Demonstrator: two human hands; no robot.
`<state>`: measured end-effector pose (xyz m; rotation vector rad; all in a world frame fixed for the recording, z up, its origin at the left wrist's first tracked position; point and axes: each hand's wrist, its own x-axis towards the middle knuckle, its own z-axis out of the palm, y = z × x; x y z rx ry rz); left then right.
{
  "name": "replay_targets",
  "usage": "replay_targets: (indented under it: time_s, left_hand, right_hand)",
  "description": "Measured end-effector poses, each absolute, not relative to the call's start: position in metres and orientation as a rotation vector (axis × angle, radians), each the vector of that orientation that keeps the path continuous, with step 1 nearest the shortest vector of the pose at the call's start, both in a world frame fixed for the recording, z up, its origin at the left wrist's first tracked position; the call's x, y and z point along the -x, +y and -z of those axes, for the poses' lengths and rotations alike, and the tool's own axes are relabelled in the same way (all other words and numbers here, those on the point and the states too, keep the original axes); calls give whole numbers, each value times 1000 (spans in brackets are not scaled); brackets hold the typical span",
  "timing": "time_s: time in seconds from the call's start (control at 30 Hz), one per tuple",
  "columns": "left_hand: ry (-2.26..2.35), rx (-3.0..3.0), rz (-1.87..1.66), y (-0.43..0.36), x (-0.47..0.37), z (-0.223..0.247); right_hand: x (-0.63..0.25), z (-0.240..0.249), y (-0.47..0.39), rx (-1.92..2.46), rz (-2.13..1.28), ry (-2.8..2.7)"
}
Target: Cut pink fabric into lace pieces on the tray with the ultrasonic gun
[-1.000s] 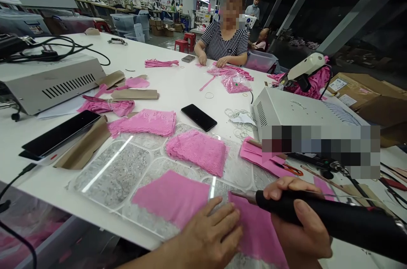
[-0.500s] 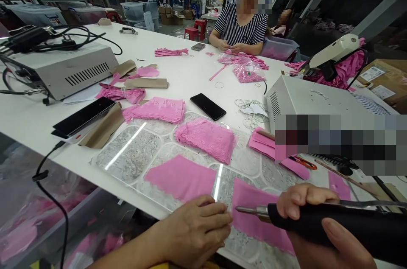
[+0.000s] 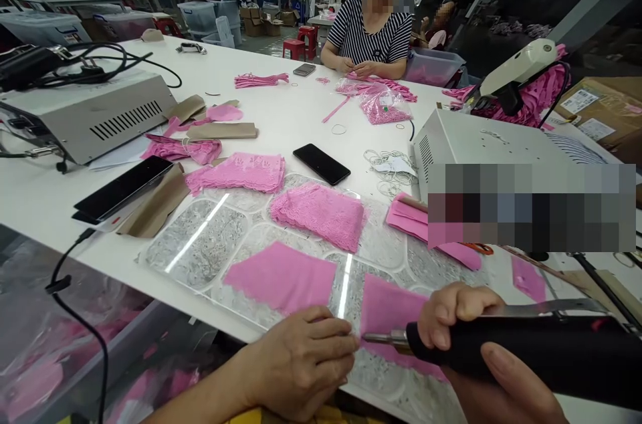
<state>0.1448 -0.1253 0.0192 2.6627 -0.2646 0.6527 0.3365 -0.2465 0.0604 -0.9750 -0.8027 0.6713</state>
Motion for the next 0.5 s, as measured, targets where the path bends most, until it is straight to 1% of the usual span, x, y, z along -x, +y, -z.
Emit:
replay_targets:
  time_s: [0.3, 0.5]
  left_hand:
    - [-326, -2696, -549, -124, -144, -13]
    - [-326, -2746, -523, -123, -146, -19]
  right_hand:
    - [-339, -61, -245, 973, -674, -812]
    - [-354, -75, -245, 987, -495, -720]
